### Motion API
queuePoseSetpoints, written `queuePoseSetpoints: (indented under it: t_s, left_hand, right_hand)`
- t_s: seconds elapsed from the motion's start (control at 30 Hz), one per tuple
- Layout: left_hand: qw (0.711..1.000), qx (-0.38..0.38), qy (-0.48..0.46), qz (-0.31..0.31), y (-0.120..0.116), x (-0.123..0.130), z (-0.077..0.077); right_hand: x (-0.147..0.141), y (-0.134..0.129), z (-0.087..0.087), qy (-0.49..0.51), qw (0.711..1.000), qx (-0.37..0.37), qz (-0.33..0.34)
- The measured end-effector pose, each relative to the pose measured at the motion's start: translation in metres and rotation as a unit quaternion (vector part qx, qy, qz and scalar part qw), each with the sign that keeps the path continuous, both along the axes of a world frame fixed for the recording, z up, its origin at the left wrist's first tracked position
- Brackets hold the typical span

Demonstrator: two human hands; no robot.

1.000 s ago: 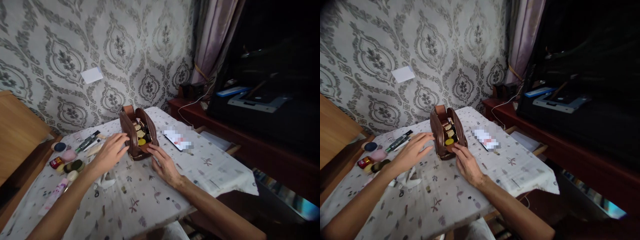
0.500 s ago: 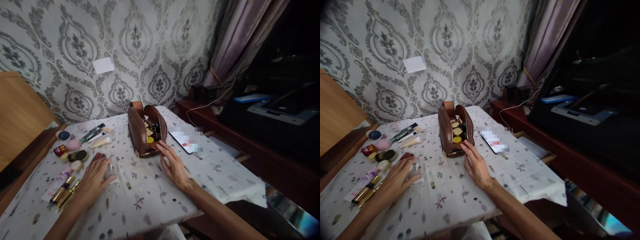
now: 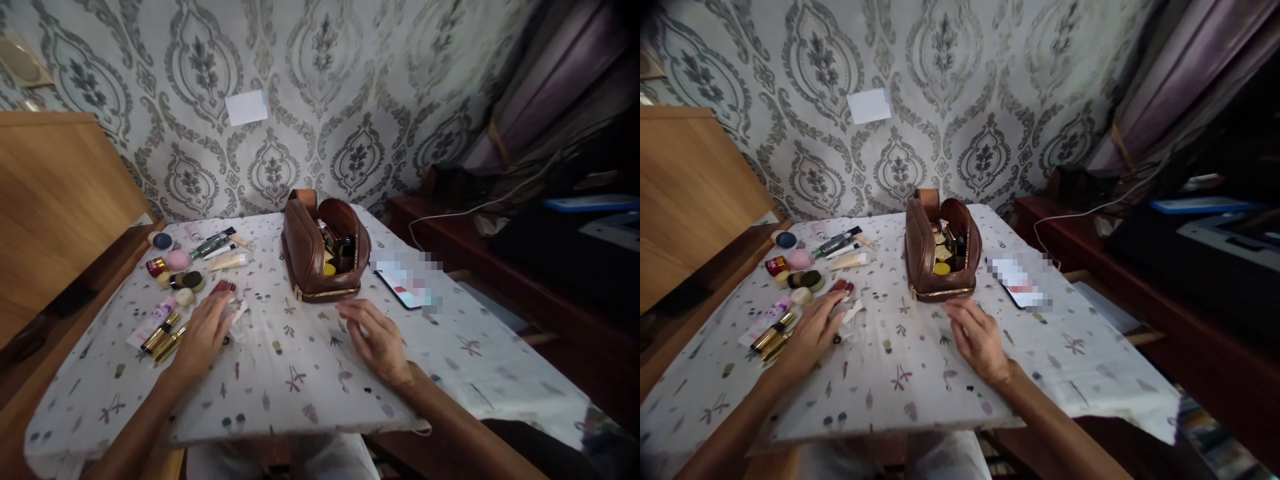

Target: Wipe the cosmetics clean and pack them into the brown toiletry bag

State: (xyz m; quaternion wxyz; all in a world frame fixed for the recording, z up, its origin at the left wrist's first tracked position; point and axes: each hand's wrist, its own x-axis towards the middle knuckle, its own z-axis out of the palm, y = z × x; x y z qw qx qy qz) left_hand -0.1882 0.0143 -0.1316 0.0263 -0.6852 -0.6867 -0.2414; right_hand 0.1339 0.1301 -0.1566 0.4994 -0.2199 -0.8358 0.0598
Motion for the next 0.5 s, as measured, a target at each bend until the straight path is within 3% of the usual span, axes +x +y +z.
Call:
queuePoseSetpoints:
  t_s: [0.1, 0.17, 0.33, 0.5]
  left_hand:
    - [0.997, 0.025, -0.015, 0.067, 0.003, -0.014, 0.003]
    - [0.997, 0.023, -0.017, 0.074, 0.008, -0.021, 0.003]
    - [0.998, -0.038, 0.046, 0.021, 0.021, -0.023, -0.003]
    - [0.987, -0.12, 0.102, -0.021, 0.022, -0.036, -0.021]
  right_hand:
    - [-0.015, -0.009, 0.005, -0.045, 0.996, -0.017, 0.08]
    - [-0.033, -0.016, 0.007, -0.072, 0.988, -0.043, 0.126]
    - [-0.096, -0.03, 0.013, -0.105, 0.966, -0.131, 0.196]
    - [-0.159, -0.026, 0.014, -0.031, 0.921, -0.327, 0.209]
